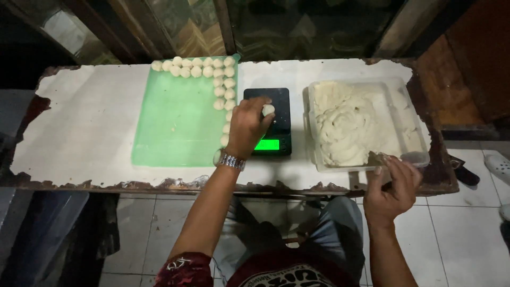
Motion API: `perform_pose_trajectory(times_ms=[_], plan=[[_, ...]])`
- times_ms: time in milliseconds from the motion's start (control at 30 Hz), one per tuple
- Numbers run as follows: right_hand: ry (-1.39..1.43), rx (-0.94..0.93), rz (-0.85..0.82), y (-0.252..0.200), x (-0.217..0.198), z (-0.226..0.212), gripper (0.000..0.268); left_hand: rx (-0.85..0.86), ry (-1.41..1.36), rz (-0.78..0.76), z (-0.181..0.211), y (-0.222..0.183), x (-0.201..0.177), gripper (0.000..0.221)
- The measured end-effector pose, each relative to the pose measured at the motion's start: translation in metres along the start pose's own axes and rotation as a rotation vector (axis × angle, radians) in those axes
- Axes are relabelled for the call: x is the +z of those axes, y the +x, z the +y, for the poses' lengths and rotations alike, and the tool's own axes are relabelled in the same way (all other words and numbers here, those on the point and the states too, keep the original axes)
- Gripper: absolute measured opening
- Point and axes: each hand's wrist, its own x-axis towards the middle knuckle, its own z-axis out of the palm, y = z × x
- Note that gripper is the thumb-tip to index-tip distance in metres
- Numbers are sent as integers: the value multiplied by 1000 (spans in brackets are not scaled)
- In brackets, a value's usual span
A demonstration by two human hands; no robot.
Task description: Weighing and shaping small portions of dough into uniform balls and arranging them on a tray.
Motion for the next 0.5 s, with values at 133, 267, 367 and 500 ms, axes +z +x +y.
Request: perform_pose_trajectory(times_ms=[133,267,367,500], plan=[[-4,-12,37,-1,4,2,12,-35,10,-69,8,14,-11,20],[-2,-36,55,-5,6,3,12,-19,5,0,3,14,-9,17],[-28,-65,76,-7,10,5,16,-82,31,32,-10,4,6,24],[-31,-73,65,-17,12,15,14,-123,-65,111,12,10,-20,27]])
